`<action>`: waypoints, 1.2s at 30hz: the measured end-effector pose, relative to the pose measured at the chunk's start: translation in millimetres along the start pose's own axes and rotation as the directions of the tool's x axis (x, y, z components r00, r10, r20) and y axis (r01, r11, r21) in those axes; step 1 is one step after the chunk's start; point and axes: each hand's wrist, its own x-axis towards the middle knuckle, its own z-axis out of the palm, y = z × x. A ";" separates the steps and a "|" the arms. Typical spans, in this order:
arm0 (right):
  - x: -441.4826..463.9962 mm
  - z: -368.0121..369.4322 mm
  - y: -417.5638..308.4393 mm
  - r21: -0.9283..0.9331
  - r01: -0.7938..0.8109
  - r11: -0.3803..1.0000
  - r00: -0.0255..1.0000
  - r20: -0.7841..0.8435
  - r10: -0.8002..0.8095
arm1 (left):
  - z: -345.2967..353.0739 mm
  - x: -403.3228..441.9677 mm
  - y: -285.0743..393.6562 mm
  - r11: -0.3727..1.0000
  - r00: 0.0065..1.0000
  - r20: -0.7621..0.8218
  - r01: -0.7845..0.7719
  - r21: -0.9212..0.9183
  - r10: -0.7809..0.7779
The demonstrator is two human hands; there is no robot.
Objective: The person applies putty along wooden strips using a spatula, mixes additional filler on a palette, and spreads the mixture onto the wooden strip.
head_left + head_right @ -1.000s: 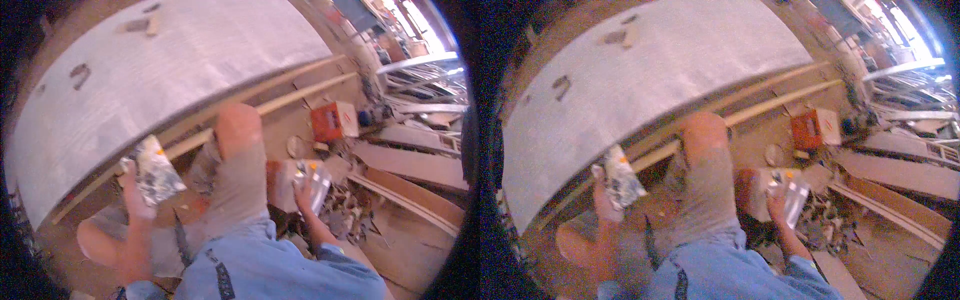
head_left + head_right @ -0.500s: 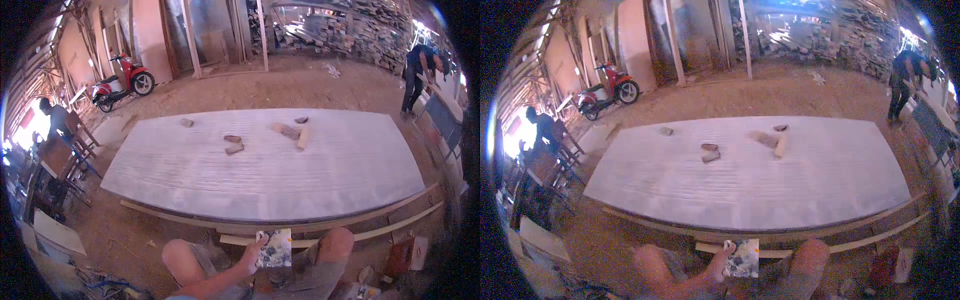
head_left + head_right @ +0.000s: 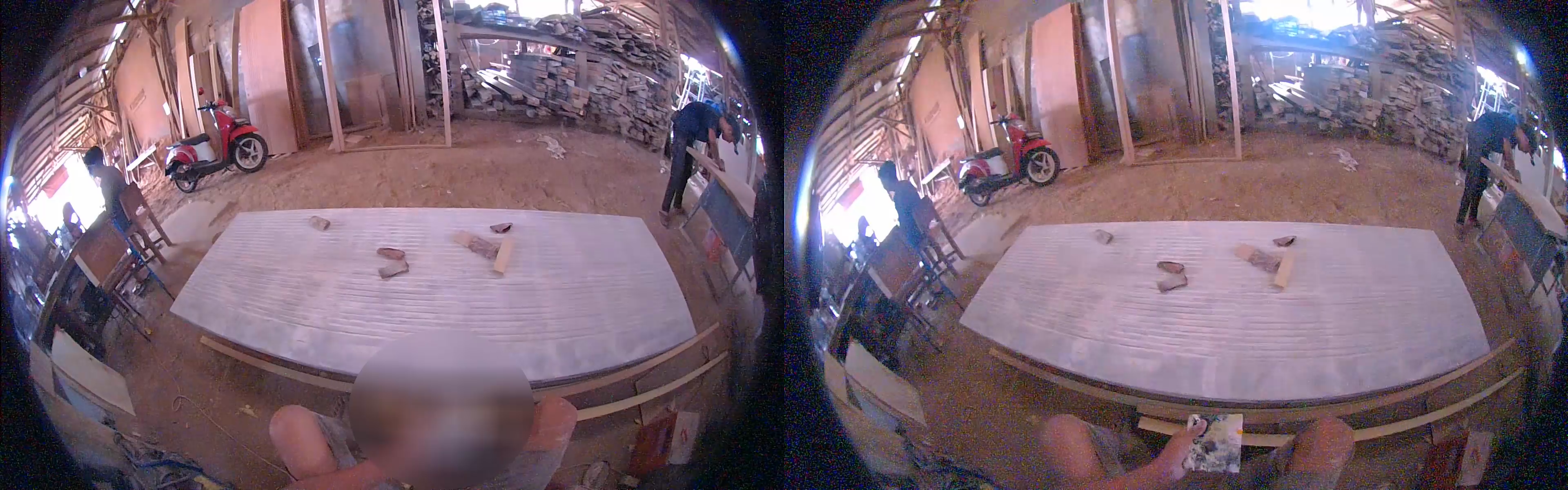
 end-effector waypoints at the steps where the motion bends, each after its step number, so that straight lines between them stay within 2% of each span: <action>1: -0.7 -0.7 2.6 0.002 -0.002 1.000 1.000 -0.003 0.002 | 0.7 -0.1 0.1 1.000 1.000 0.000 0.003 0.000 -0.003; 4: -3.9 -1.6 14.5 0.012 0.001 1.000 1.000 -0.012 -0.001 | 3.5 -4.6 -0.4 1.000 1.000 -0.009 0.013 -0.014 -0.014; 6: -10.4 -3.1 33.8 0.021 0.002 1.000 1.000 -0.028 -0.002 | 7.5 -6.0 0.6 0.996 0.998 -0.067 0.011 0.089 -0.005; 7: -19.2 -1.9 48.3 0.031 0.003 1.000 0.999 -0.043 -0.002 | 5.1 -7.5 -3.6 0.993 0.996 -0.070 0.069 0.096 -0.062; 9: -43.9 -3.4 82.9 0.053 -0.001 0.999 0.997 -0.075 0.005 | -4.2 -4.8 -10.7 0.997 0.998 0.035 -0.045 0.057 0.043; 11: -70.8 -7.8 108.1 0.061 -0.006 0.998 0.995 -0.099 0.012 | 9.5 -22.2 -4.6 0.997 0.992 0.103 -0.075 0.033 0.072; 12: -82.3 -7.6 116.8 0.059 0.010 0.998 0.994 -0.109 -0.003 | 2.9 -21.3 -10.9 0.980 0.990 -0.044 -0.127 0.151 0.135; 13: -90.2 -7.6 121.4 0.070 0.026 0.997 0.992 -0.123 -0.018 | 5.8 -19.9 -8.0 0.972 0.975 0.026 -0.222 0.075 0.220; 14: -97.2 -7.3 124.3 0.078 0.045 0.996 0.991 -0.130 -0.034 | 1.0 -25.0 -1.6 0.966 0.974 0.027 -0.227 0.126 0.226; 15: -104.1 -8.7 125.5 0.092 0.053 0.994 0.990 -0.139 -0.040 | 4.3 -38.5 0.8 0.980 0.980 0.027 -0.199 0.016 0.198; 16: -111.2 -14.3 113.3 0.023 -0.040 0.999 0.990 -0.138 0.043 | 4.0 -45.3 -0.7 0.988 0.988 0.038 -0.150 0.030 0.149; 18: -119.7 -15.8 117.3 -0.047 -0.125 0.991 0.984 -0.133 0.117 | 4.3 -65.8 -10.5 0.970 0.970 -0.035 -0.242 -0.023 0.241; 20: -124.8 -6.1 132.4 -0.161 0.044 0.986 0.953 -0.290 -0.090 | 11.1 -89.2 -24.0 0.966 0.964 -0.053 -0.259 0.024 0.260; 21: -97.7 -13.4 86.1 -0.196 0.010 0.981 0.960 -0.273 -0.064 | 29.4 -46.9 20.9 0.969 0.967 -0.070 -0.240 0.063 0.244; 23: -100.8 -37.7 53.0 -0.150 0.014 0.989 0.981 -0.187 -0.042 | 24.1 -37.7 20.1 0.972 0.970 -0.062 -0.232 0.048 0.235; 27: -95.7 -32.6 64.9 -0.152 0.052 0.987 0.954 -0.286 -0.094 | 25.1 -37.4 20.9 0.978 0.977 -0.051 -0.206 0.038 0.208; 28: -89.8 -37.8 66.2 -0.154 -0.097 0.983 0.969 -0.240 0.058 | 28.1 -39.1 23.2 0.977 0.976 -0.056 -0.209 0.043 0.211; 29: -86.6 -44.7 61.4 -0.160 -0.234 0.959 0.961 -0.189 0.203 | 31.6 -42.2 25.5 0.981 0.983 0.011 -0.183 0.061 0.182; 30: -89.2 -63.7 56.9 -0.098 -0.141 0.985 0.971 -0.206 0.118 | 32.2 -47.7 28.0 0.983 0.984 0.068 -0.167 0.077 0.162; 31: -80.4 -72.8 58.5 -0.018 -0.019 1.000 0.976 -0.219 0.015 | 26.5 -31.4 17.7 0.988 0.988 -0.010 -0.154 0.029 0.154; 32: -69.7 -51.6 82.1 -0.197 0.134 0.971 0.938 -0.291 -0.188 | 14.6 -29.6 15.1 0.977 0.979 0.044 -0.201 0.075 0.198; 33: -69.2 -57.3 77.4 -0.019 0.024 1.000 0.975 -0.221 -0.028 | 18.4 -28.4 10.2 0.964 0.967 0.033 -0.255 0.076 0.254; 34: -69.9 -60.2 78.9 -0.103 0.049 0.993 0.976 -0.205 -0.069 | 18.7 -29.2 9.3 0.985 0.983 0.076 -0.163 -0.053 0.166; 35: -66.3 -54.8 76.5 0.022 0.046 0.999 0.981 -0.188 -0.041 | 18.3 -33.1 10.9 0.985 0.985 0.047 -0.166 -0.051 0.169; 36: -67.5 -50.4 78.7 -0.048 0.069 0.996 0.961 -0.263 -0.079 | 17.5 -34.8 12.7 0.979 0.980 0.029 -0.195 -0.059 0.197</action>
